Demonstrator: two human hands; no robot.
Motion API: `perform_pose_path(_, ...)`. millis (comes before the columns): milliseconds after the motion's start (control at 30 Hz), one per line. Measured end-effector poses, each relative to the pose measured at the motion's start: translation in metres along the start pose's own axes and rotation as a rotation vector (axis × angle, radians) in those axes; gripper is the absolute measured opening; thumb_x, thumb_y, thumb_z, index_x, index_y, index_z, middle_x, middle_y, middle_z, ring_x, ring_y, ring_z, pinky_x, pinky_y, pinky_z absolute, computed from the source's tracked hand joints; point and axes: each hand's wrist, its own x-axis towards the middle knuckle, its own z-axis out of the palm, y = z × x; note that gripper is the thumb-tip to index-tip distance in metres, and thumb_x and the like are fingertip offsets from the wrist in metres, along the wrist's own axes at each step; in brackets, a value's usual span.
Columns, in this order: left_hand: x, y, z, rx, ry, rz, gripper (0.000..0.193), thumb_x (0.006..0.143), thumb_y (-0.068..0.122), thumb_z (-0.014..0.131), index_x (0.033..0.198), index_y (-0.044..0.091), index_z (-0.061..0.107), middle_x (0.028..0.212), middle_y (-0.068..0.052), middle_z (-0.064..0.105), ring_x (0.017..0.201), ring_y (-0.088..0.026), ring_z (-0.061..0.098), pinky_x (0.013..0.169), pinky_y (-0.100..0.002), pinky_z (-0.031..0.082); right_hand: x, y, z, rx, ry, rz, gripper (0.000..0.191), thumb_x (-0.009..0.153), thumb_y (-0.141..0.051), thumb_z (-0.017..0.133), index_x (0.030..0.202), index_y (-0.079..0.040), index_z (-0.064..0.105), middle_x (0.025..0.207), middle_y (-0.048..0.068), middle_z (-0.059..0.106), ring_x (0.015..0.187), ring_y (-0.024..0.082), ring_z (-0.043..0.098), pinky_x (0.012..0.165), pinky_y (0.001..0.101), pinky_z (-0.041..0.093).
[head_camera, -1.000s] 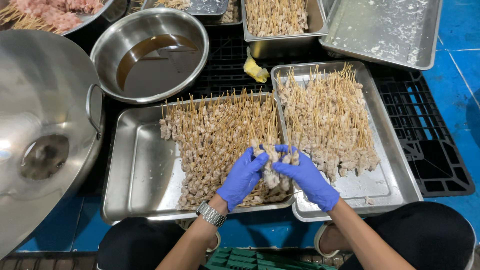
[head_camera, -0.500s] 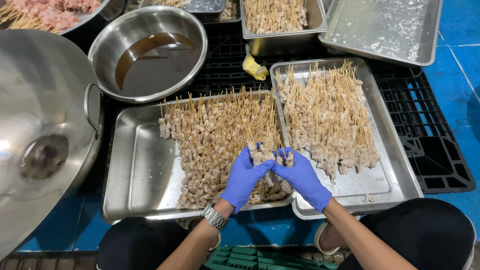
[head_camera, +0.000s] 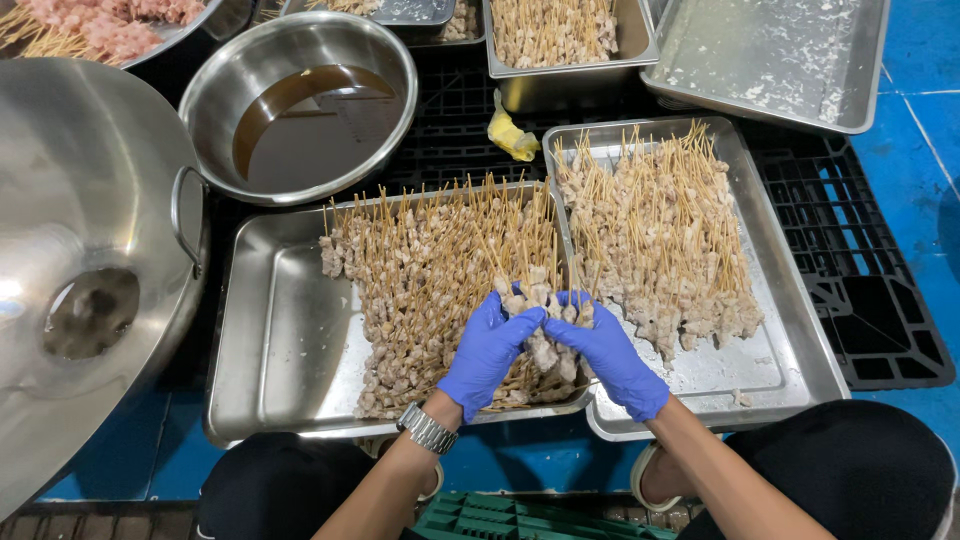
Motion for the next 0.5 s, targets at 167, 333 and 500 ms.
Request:
perform_pose_path(167,0.001,-0.001,-0.003,0.099,0.067,-0.023,0.043,0.096,0.015,0.068,0.135,0.002,0.057,0.117,-0.008,0.07,0.095,-0.014,0.064,0.078,-0.03,0.052,-0.002,-0.007,0.003,0.082,0.045,0.02,0.034,0.092,-0.021,0.072,0.122,-0.005,0.069,0.09,0.0,0.068,0.079,0.01,0.063,0.072,0.0253,0.052)
perform_pose_path(333,0.002,0.004,-0.018,-0.206,-0.072,-0.106,0.045,0.094,0.014,0.07,0.135,0.004,0.056,0.114,-0.004,0.068,0.1,-0.013,0.066,0.086,-0.03,0.055,0.002,-0.017,-0.004,0.463,0.074,0.181,0.038,0.089,-0.029,0.067,0.122,-0.011,0.072,0.082,0.002,0.067,0.073,0.01,0.066,0.064,0.0243,0.054)
perform_pose_path(500,0.002,-0.005,-0.014,-0.084,-0.1,-0.115,0.052,0.09,0.008,0.073,0.137,0.0,0.052,0.118,-0.008,0.067,0.104,-0.015,0.066,0.092,-0.031,0.055,0.004,-0.02,-0.011,0.289,0.119,0.119,0.03,0.093,-0.022,0.074,0.116,-0.004,0.066,0.091,0.003,0.068,0.072,0.009,0.061,0.055,0.0217,0.042)
